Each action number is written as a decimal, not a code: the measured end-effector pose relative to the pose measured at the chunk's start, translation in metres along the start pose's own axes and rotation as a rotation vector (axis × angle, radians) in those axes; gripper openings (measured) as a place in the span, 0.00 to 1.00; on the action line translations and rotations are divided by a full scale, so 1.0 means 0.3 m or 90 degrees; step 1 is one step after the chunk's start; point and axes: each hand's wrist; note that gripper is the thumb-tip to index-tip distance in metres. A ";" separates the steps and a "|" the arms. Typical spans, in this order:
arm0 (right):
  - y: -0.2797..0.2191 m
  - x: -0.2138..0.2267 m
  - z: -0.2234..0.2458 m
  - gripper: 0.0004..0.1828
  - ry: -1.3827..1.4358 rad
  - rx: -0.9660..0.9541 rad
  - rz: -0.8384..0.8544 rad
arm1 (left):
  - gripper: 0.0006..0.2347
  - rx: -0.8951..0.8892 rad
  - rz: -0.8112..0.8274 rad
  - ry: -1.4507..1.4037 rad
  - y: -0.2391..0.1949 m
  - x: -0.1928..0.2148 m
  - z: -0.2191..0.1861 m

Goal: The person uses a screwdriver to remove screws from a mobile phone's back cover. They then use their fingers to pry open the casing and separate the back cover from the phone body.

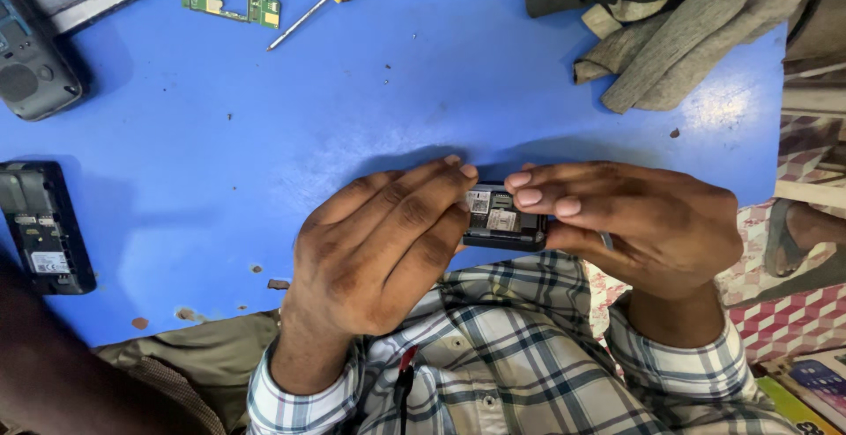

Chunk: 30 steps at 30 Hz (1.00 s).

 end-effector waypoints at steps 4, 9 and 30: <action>-0.007 -0.008 -0.009 0.16 0.066 -0.014 0.001 | 0.06 0.000 0.000 -0.007 -0.003 -0.001 0.002; -0.009 -0.004 -0.003 0.19 -0.004 -0.010 -0.019 | 0.06 -0.001 -0.012 0.007 0.000 -0.010 0.004; -0.018 0.033 0.015 0.11 0.165 -0.131 -0.095 | 0.08 0.032 0.043 0.052 -0.001 -0.011 -0.010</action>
Point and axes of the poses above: each hand's wrist, its own y-axis towards the middle knuckle, its own x-axis out of the back of the hand, z = x × y, and after that the axes turned 9 degrees about z, right-handed
